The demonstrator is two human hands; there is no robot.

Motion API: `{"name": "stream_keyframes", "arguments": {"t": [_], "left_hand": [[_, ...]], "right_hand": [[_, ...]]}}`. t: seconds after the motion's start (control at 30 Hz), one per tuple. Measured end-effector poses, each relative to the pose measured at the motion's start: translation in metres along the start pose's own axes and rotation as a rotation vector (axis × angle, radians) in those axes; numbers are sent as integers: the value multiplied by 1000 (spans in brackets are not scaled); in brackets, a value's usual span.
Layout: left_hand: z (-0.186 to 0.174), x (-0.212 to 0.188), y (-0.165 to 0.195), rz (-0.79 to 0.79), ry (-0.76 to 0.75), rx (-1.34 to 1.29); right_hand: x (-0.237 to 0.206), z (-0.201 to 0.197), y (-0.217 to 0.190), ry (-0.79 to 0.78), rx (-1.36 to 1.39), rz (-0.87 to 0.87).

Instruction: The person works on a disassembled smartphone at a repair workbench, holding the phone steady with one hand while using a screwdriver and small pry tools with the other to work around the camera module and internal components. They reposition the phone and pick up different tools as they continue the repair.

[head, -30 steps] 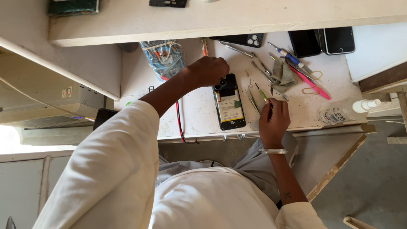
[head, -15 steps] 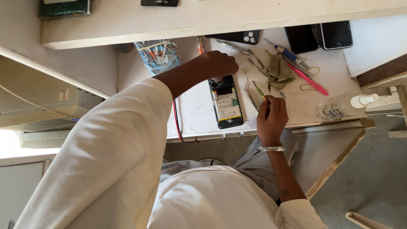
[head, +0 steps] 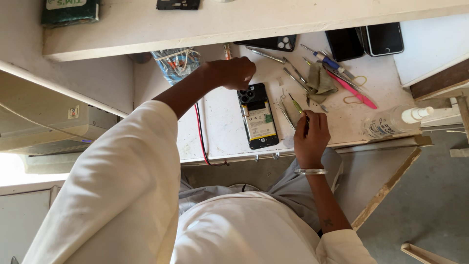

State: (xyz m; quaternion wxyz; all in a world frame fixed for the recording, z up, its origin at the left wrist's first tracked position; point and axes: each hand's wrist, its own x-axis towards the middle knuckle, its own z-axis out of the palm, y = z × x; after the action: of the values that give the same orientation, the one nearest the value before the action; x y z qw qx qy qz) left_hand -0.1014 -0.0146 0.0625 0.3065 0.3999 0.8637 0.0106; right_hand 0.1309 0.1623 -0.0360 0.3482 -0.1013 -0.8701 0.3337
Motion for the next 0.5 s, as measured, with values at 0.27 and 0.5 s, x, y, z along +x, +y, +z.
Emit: {"name": "stream_keyframes", "arguments": {"t": [0.27, 0.5], "left_hand": [[39, -10, -36, 247, 342, -65], [84, -21, -28, 156, 540, -320]], "right_hand": [[0, -2, -3, 5, 14, -1], [4, -5, -8, 12, 20, -26]]}}
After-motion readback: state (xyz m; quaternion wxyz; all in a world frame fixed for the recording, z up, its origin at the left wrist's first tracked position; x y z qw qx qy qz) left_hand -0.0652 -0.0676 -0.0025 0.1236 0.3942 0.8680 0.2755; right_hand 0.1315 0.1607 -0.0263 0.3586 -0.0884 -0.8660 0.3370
